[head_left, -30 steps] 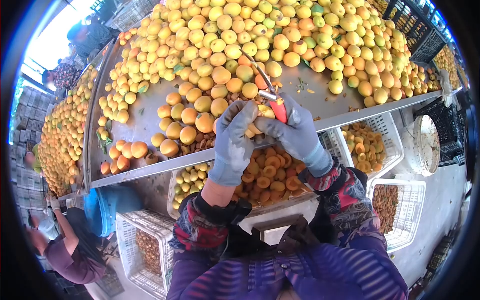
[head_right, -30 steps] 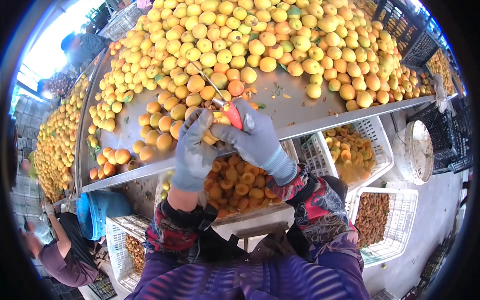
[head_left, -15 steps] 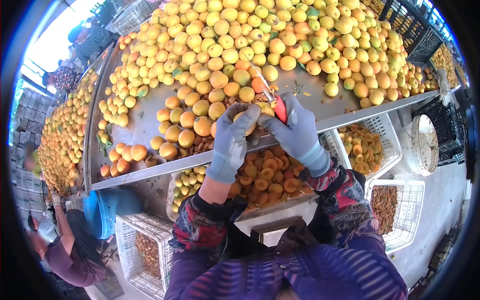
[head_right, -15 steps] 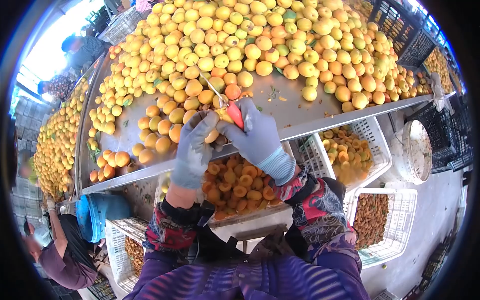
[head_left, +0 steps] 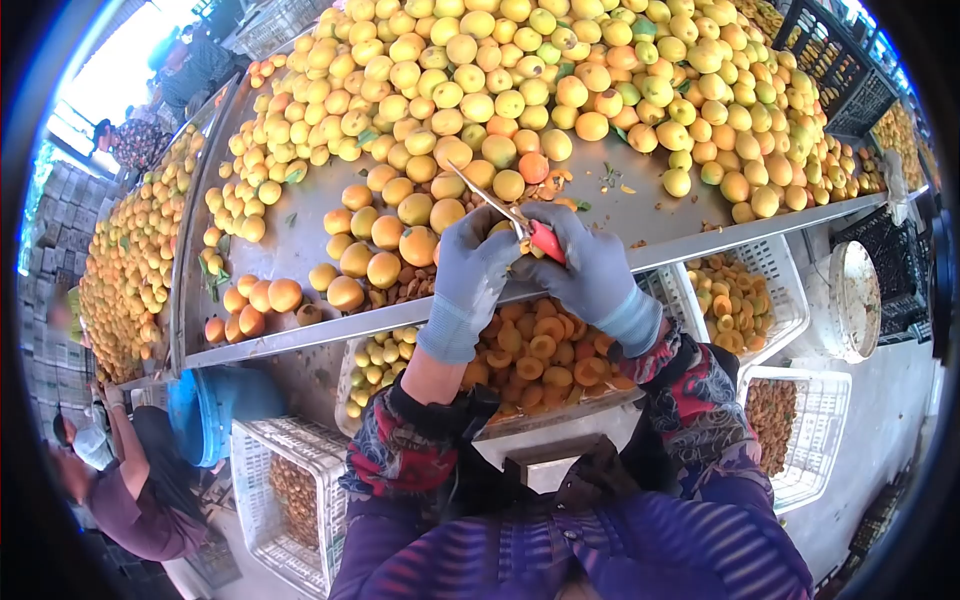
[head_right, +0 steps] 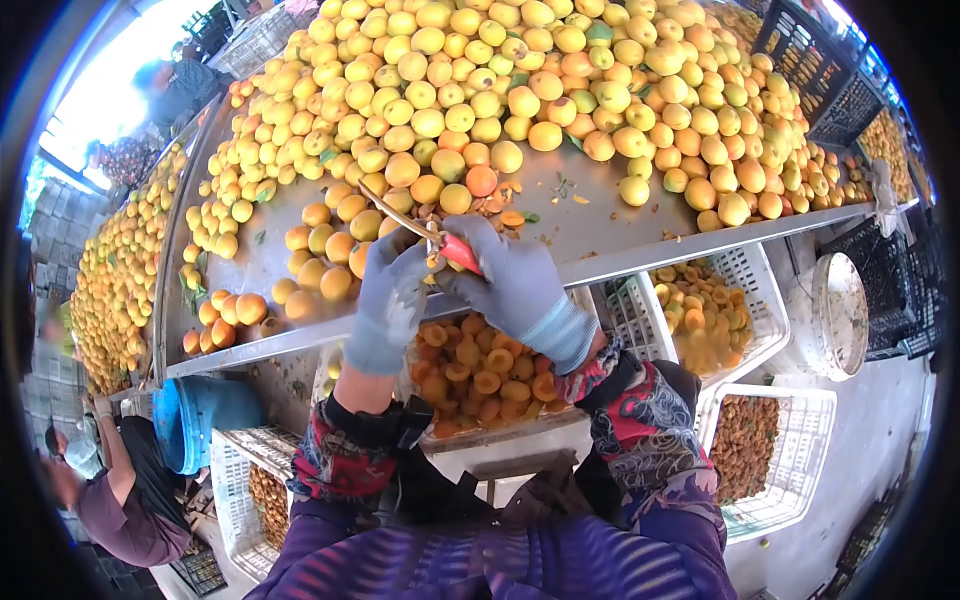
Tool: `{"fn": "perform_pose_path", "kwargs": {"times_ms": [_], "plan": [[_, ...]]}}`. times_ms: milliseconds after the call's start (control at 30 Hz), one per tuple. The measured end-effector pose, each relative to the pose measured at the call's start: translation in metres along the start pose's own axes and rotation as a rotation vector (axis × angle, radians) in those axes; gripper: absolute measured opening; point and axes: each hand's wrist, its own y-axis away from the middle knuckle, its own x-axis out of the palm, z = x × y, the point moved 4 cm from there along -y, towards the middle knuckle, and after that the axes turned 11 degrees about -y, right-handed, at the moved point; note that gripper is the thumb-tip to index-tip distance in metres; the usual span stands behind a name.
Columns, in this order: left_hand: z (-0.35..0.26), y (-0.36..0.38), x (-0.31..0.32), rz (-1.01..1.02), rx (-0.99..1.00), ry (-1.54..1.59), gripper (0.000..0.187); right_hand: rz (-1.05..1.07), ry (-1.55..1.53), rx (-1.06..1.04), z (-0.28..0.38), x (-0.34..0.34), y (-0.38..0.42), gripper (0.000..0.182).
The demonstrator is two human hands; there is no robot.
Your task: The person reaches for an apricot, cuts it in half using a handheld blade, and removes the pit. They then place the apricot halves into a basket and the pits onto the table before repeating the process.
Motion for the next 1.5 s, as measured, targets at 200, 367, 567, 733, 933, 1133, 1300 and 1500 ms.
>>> {"fn": "perform_pose_path", "kwargs": {"times_ms": [200,367,567,733,933,1133,1300,1500], "plan": [[0.008,-0.002,-0.008,-0.089,-0.070,0.051,0.018,0.037,0.058,-0.002,-0.006,0.006,-0.005,0.050],[0.019,-0.016,-0.009,-0.090,-0.080,0.069,0.016,0.054,0.052,0.051,-0.014,0.010,-0.009,0.047],[0.018,-0.021,-0.010,-0.094,-0.066,0.112,0.017,0.048,0.071,0.084,-0.019,0.012,-0.013,0.045],[0.028,-0.029,-0.019,-0.030,-0.064,0.120,0.024,0.068,0.107,0.102,-0.019,0.013,-0.012,0.044],[0.010,-0.021,-0.001,0.095,-0.015,0.196,0.026,-0.141,-0.586,0.370,-0.031,0.004,-0.020,0.039],[0.013,-0.013,-0.009,0.033,-0.054,0.232,0.026,-0.125,-0.917,0.586,-0.016,0.006,-0.018,0.029],[0.008,-0.010,-0.005,-0.001,0.032,0.183,0.033,-0.212,-1.014,0.646,-0.017,0.002,-0.011,0.025],[0.001,0.005,0.001,0.127,-0.083,-0.011,0.036,-0.386,-1.053,0.641,-0.036,-0.016,-0.011,0.027]]}}
